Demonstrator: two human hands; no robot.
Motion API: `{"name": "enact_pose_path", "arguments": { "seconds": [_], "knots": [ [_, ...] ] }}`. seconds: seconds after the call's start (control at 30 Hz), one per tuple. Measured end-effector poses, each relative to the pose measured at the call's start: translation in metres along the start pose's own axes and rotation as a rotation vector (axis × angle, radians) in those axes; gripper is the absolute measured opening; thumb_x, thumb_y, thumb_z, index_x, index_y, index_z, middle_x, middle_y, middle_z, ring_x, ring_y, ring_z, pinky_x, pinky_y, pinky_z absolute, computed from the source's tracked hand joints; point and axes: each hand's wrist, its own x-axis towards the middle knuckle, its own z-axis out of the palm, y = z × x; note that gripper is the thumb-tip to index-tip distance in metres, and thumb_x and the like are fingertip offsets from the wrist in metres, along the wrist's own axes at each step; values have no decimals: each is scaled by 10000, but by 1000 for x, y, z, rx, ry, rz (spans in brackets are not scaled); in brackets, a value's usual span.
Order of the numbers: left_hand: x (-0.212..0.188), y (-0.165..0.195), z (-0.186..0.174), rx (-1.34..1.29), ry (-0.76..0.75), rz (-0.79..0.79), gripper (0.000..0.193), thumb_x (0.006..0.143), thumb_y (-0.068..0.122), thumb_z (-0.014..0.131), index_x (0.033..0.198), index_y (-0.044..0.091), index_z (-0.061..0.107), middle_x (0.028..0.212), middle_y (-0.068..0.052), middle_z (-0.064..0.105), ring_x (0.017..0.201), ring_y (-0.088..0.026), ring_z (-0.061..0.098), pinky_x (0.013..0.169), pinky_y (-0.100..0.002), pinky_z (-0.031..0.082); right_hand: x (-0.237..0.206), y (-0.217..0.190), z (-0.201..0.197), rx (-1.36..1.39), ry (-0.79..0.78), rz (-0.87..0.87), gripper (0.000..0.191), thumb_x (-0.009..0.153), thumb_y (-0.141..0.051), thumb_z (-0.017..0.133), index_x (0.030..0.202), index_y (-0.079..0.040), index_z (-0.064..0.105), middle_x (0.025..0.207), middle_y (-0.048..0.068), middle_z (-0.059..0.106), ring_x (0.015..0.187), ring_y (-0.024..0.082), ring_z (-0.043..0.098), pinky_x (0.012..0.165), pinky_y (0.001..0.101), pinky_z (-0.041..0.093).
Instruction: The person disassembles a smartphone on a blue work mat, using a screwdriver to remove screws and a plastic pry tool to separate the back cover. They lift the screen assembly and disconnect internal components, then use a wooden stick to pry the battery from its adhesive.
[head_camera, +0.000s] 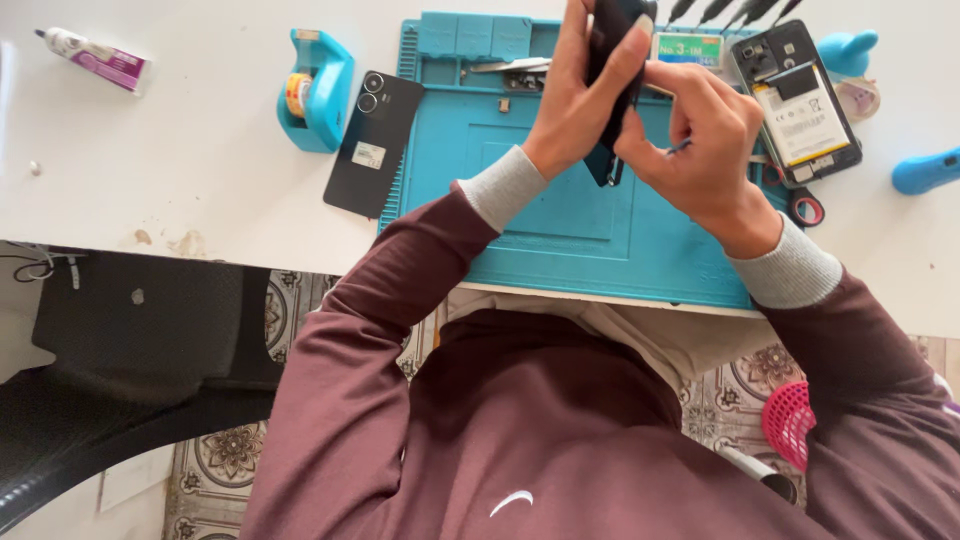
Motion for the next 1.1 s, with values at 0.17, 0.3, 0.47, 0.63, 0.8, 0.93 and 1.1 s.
{"name": "enact_pose_path", "arguments": {
  "seconds": [0.17, 0.3, 0.47, 0.63, 0.8, 0.93, 1.1],
  "knots": [
    [1, 6, 2, 125, -15, 41, 342, 1101, 367, 604, 1291, 115, 471, 947, 2, 620, 805, -41, 598, 713, -236, 530, 3, -3, -3, 107, 22, 36, 457, 967, -92, 828, 1337, 57, 604, 1202, 123, 778, 515, 61, 465, 485, 216, 354],
    [1, 3, 2, 198, -3, 46, 353, 1105, 396, 582, 1285, 109, 484, 872, 13, 629, 734, -45, 604, 633, -217, 517, 5, -2, -2, 37, 44, -47, 474, 922, -81, 802, 1330, 69, 613, 1143, 160, 767, 535, 87, 478, 501, 239, 371],
    [-1, 4, 4, 348, -5, 103, 426, 1081, 442, 593, 1292, 99, 455, 929, -9, 665, 772, -66, 665, 700, -247, 566, 2, 4, -1, 37, 47, 8, 422, 994, -76, 796, 1375, 37, 655, 771, 65, 600, 525, 90, 504, 499, 240, 367],
    [-3, 8, 7, 386, -18, 73, 474, 1067, 468, 585, 1311, 86, 446, 910, -29, 684, 786, -98, 698, 692, -257, 580, -3, 6, -4, 56, 43, 27, 349, 1035, -67, 766, 1343, 48, 650, 747, 71, 591, 532, 84, 503, 509, 231, 363],
    [-2, 10, 9, 434, -18, 80, 493, 1054, 485, 594, 1296, 83, 444, 889, -28, 690, 760, -110, 717, 663, -257, 581, -2, 5, -5, 62, 27, 64, 255, 1073, -52, 721, 1297, 48, 653, 709, 53, 560, 524, 84, 504, 513, 233, 372],
    [-1, 12, 10, 463, -5, 83, 476, 1042, 473, 616, 1263, 88, 445, 868, -27, 696, 738, -116, 726, 642, -264, 577, 0, 3, -7, 71, -1, 112, 264, 1069, -41, 688, 1308, 50, 626, 672, 52, 527, 506, 96, 498, 515, 250, 380],
    [-1, 10, 10, 439, 36, 78, 449, 1042, 470, 621, 1222, 86, 474, 881, -21, 709, 761, -111, 732, 669, -258, 585, 8, -4, -5, 128, 0, 92, 258, 1096, -3, 619, 1337, 69, 562, 1012, 131, 720, 556, 76, 543, 519, 217, 398]
  ]
}}
